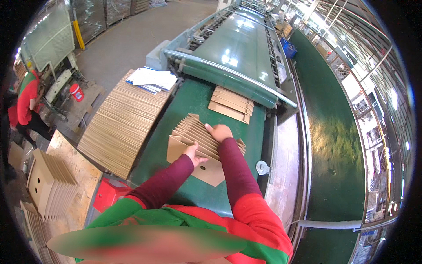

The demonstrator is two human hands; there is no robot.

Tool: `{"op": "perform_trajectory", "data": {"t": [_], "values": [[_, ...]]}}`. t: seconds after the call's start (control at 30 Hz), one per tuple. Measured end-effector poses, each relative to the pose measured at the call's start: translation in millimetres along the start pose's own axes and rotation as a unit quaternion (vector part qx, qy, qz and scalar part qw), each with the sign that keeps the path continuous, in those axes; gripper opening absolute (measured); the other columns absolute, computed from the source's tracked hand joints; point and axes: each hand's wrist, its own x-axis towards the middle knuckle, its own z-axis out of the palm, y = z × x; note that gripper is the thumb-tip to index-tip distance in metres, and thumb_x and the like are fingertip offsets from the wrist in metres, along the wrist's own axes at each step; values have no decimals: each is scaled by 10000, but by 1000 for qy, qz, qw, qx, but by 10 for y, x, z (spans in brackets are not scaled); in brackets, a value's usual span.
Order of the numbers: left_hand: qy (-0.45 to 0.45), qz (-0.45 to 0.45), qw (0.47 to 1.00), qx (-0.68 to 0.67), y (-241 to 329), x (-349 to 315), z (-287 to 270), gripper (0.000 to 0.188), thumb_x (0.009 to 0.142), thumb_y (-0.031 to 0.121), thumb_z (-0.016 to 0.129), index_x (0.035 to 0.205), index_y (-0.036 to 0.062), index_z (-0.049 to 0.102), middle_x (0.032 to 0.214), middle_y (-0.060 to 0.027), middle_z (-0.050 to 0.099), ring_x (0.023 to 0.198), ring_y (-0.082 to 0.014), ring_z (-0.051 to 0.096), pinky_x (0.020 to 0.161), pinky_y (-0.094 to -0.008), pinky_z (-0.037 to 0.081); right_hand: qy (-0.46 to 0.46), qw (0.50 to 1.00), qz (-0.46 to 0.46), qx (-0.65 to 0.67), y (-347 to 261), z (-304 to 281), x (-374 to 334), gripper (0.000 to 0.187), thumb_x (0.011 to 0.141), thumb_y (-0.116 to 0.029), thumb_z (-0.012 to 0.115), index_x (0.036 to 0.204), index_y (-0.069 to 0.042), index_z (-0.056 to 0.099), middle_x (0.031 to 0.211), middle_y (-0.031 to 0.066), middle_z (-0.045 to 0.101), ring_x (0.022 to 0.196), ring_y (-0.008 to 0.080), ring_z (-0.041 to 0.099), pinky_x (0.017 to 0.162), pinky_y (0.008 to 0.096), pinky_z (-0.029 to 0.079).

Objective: The person repeatedly picks small cardboard pieces from a conveyor belt and stacks them on a nearby table. The person uses both hands to gather and align the pieces into neat piles.

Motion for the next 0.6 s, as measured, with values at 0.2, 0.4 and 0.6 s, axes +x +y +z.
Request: {"op": "perform_trajectory", "data": {"t": [0.2, 0.4, 0.6], "values": [[-33, 7, 999, 12, 3, -140, -50, 579, 976, 370, 504, 1455, 151, 265, 1493, -168, 261, 1272, -526, 349, 1009, -701, 325, -77, 993, -44, -80, -209, 20, -541, 1017, 687, -834, 509, 1304, -26, 538, 1029, 250, 666, 1002, 370, 640, 862, 446, 492], [-138, -46, 976, -164, 159, -92, -133, 1133, 842, 713, 478, 1479, -34, -87, 1549, -292, 4, 1433, -482, -13, 1120, -653, -6, 1, 991, -35, -130, -319, 64, -545, 1313, 498, -820, 677, 1477, -37, 286, 1315, 224, 516, 1222, 362, 502, 991, 483, 410], [-157, -35, 971, -178, 127, 129, -34, 1193, 769, 861, 352, 1508, 7, -34, 1570, -242, 46, 1448, -430, 42, 1130, -613, 35, -32, 982, -11, -186, -339, -14, -356, 1402, 396, -634, 831, 1487, 0, 219, 1310, 228, 507, 1217, 374, 504, 999, 460, 420]]}}
